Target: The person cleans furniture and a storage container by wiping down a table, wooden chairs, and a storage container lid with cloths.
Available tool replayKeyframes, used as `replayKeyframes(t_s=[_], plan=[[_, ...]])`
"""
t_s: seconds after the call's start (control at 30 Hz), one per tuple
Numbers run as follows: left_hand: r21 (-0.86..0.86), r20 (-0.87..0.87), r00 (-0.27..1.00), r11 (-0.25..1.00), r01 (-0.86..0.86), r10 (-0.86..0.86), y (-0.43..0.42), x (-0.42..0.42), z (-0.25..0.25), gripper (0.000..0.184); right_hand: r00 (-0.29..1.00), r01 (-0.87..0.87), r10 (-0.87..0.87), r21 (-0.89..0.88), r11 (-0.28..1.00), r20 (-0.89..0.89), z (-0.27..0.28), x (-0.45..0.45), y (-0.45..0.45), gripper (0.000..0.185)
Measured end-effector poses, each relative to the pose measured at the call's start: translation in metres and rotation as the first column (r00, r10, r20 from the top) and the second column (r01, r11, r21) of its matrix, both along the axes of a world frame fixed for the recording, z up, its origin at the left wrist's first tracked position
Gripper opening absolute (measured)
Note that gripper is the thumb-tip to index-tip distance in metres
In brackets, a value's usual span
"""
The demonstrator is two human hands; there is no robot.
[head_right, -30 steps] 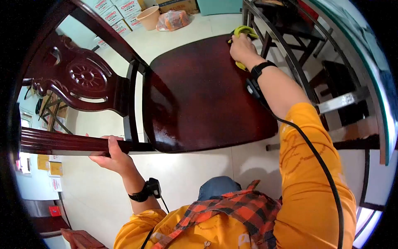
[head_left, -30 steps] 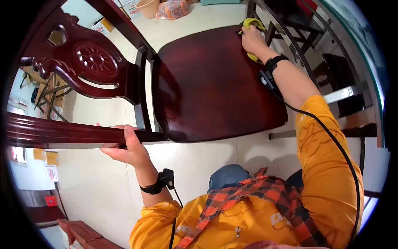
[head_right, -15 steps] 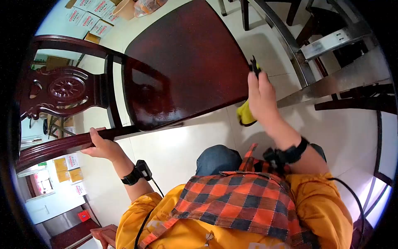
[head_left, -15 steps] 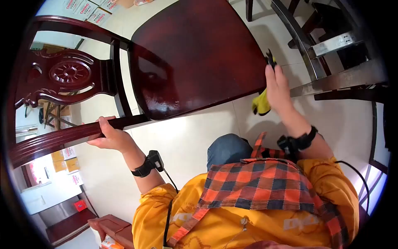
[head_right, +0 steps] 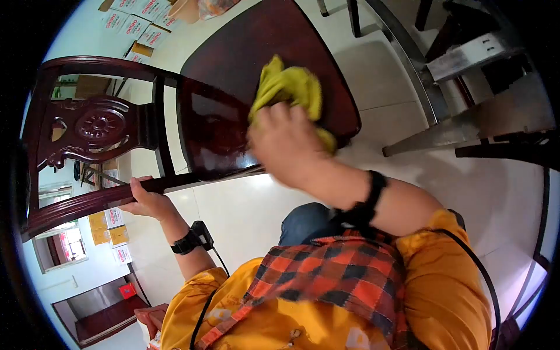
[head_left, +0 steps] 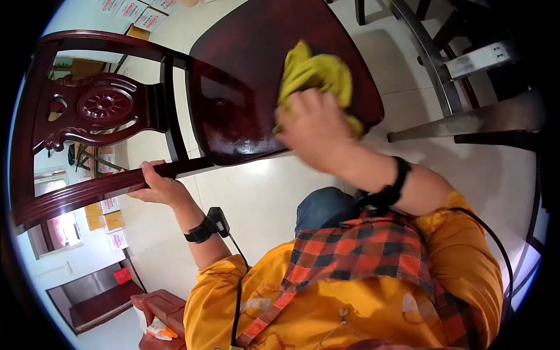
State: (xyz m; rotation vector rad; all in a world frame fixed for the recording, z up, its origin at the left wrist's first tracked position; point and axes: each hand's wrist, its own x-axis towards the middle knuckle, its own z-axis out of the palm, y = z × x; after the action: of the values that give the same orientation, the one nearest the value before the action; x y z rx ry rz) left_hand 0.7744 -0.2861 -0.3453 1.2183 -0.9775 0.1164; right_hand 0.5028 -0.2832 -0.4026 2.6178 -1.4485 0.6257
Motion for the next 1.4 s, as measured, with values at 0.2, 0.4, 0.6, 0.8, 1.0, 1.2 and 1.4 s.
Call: replayKeyframes(t_s=[0.2,0.4,0.6,0.8,1.0,1.2,1.4], plan=[[0.027,0.074,0.997,0.999,-0.016,0.014,0.0,-0.002,0.005,0.059,0.952,-0.201,0.233,-0.165,0.965,0.198,-0.021,0.024,0.0,0.015],[0.049,0.007,0.999,0.997,0.052,-0.052,0.003,0.004,0.002,0.067,0.986,-0.068,0.12,-0.376,0.924,0.115,-0.033,-0.086,-0.003,0.015],[0.05,0.019,0.999,0.998,0.031,-0.032,0.004,0.004,0.002,0.065,0.949,0.04,0.037,-0.235,0.971,0.314,-0.06,-0.157,0.007,0.04],[0.02,-0.024,0.998,0.998,0.055,-0.055,0.001,0.011,-0.004,0.057,0.819,0.241,-0.31,0.201,0.949,0.483,-0.156,-0.09,0.051,0.063],[0.043,0.217,0.976,0.999,-0.028,0.018,0.0,0.025,-0.007,0.047,0.841,0.237,-0.417,0.457,0.857,0.346,-0.178,-0.083,0.038,0.074],[0.073,0.207,0.978,0.997,0.016,-0.031,0.0,0.035,-0.012,0.036,0.781,0.222,-0.515,0.614,0.757,0.353,-0.307,-0.094,0.004,0.061],[-0.016,0.17,0.985,0.999,0.04,-0.036,-0.004,0.025,-0.005,0.036,0.781,0.322,-0.611,0.754,0.573,0.13,-0.352,-0.096,-0.024,0.046]])
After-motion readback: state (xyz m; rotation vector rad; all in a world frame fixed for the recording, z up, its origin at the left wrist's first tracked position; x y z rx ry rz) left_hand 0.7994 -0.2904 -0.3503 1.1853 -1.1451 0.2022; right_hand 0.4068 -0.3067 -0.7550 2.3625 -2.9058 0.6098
